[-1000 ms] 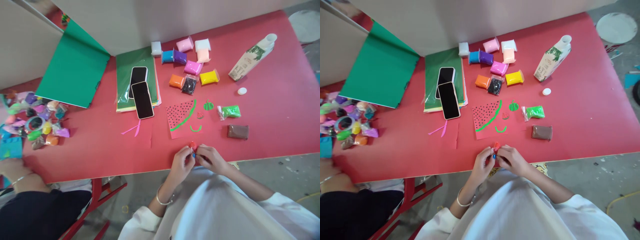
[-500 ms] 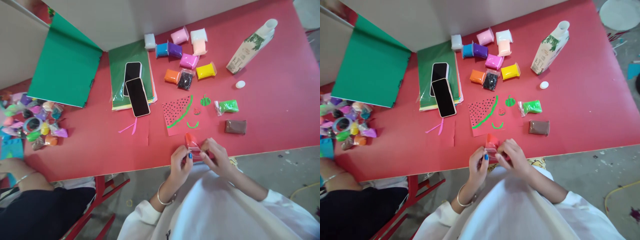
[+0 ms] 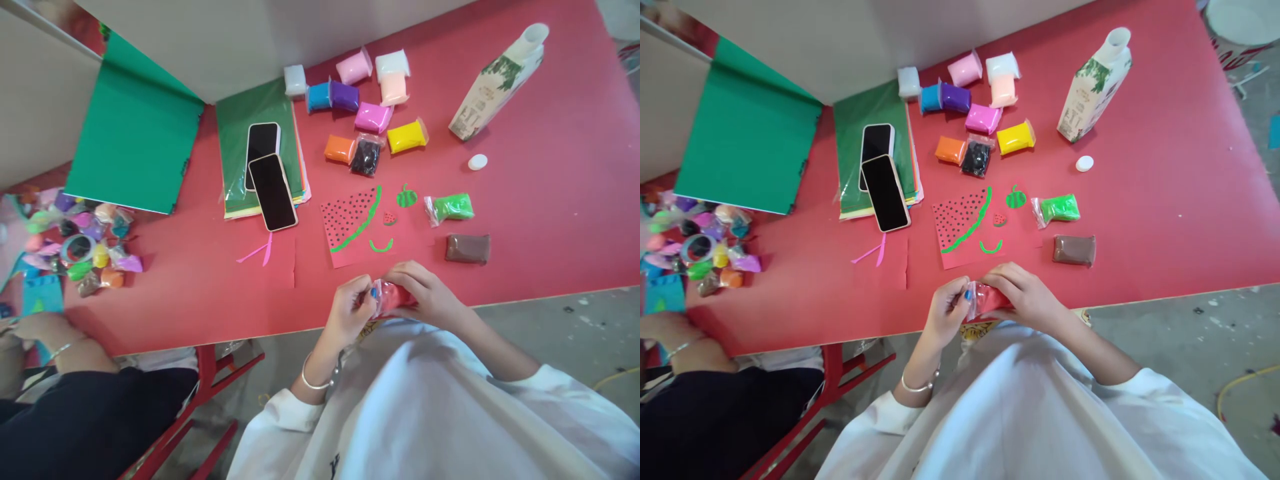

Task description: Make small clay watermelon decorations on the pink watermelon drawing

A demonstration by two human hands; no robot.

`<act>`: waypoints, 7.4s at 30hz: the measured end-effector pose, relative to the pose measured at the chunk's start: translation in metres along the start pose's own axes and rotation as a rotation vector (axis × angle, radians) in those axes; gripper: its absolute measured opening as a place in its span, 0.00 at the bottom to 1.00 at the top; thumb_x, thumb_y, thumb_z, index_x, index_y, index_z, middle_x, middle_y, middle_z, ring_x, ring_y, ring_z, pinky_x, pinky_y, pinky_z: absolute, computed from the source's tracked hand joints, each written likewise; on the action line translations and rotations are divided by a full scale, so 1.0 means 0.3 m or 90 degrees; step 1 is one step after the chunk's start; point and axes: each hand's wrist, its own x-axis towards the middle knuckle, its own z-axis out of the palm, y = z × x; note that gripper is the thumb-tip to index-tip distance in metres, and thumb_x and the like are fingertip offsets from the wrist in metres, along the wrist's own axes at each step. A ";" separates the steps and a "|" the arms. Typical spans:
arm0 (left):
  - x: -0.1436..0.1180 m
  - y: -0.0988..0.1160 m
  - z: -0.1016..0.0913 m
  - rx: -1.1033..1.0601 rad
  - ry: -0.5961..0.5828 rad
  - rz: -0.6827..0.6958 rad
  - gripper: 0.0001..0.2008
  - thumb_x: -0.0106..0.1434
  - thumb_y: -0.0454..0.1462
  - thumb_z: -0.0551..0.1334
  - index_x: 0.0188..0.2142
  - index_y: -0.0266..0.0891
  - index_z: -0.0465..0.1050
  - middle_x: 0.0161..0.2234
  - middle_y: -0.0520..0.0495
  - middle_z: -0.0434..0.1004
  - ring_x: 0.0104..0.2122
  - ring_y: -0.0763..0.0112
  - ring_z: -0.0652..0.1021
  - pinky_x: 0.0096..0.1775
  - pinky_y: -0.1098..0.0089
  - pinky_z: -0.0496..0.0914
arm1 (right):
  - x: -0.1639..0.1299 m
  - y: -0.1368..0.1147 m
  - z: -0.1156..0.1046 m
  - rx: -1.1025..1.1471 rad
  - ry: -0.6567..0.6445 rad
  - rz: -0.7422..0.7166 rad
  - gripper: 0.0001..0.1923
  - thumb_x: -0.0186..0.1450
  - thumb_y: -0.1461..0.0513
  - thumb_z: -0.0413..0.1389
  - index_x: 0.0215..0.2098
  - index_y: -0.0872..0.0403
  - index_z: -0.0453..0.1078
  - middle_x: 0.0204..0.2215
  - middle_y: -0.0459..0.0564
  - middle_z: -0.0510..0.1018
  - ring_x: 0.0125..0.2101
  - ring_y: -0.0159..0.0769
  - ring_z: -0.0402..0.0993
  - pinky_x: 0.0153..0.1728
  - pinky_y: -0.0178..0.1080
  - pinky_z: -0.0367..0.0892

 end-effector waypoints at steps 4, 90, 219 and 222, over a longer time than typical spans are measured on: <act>0.003 0.003 -0.016 0.134 0.089 0.115 0.09 0.62 0.33 0.57 0.25 0.39 0.62 0.24 0.55 0.65 0.26 0.76 0.68 0.30 0.74 0.63 | -0.004 0.008 -0.004 -0.020 0.020 0.015 0.19 0.65 0.59 0.55 0.53 0.54 0.63 0.42 0.56 0.74 0.39 0.40 0.71 0.39 0.42 0.71; -0.047 -0.169 -0.025 0.786 0.226 0.222 0.15 0.63 0.31 0.57 0.47 0.41 0.74 0.45 0.41 0.77 0.48 0.57 0.75 0.53 0.51 0.67 | -0.037 0.066 -0.057 -0.093 0.095 0.160 0.18 0.62 0.53 0.60 0.47 0.51 0.68 0.38 0.52 0.78 0.37 0.41 0.77 0.40 0.41 0.72; -0.027 -0.216 0.018 0.560 0.235 0.225 0.10 0.62 0.34 0.63 0.44 0.44 0.75 0.38 0.48 0.79 0.42 0.64 0.75 0.48 0.59 0.67 | -0.113 0.022 -0.061 0.199 0.030 0.386 0.11 0.63 0.55 0.58 0.41 0.51 0.69 0.35 0.48 0.79 0.32 0.38 0.75 0.34 0.39 0.71; -0.004 -0.175 0.027 0.484 0.258 0.220 0.04 0.63 0.34 0.62 0.37 0.42 0.75 0.35 0.48 0.78 0.39 0.66 0.76 0.45 0.62 0.68 | -0.091 0.018 -0.054 0.206 0.022 0.381 0.12 0.63 0.55 0.58 0.43 0.50 0.69 0.39 0.49 0.79 0.37 0.40 0.76 0.39 0.42 0.71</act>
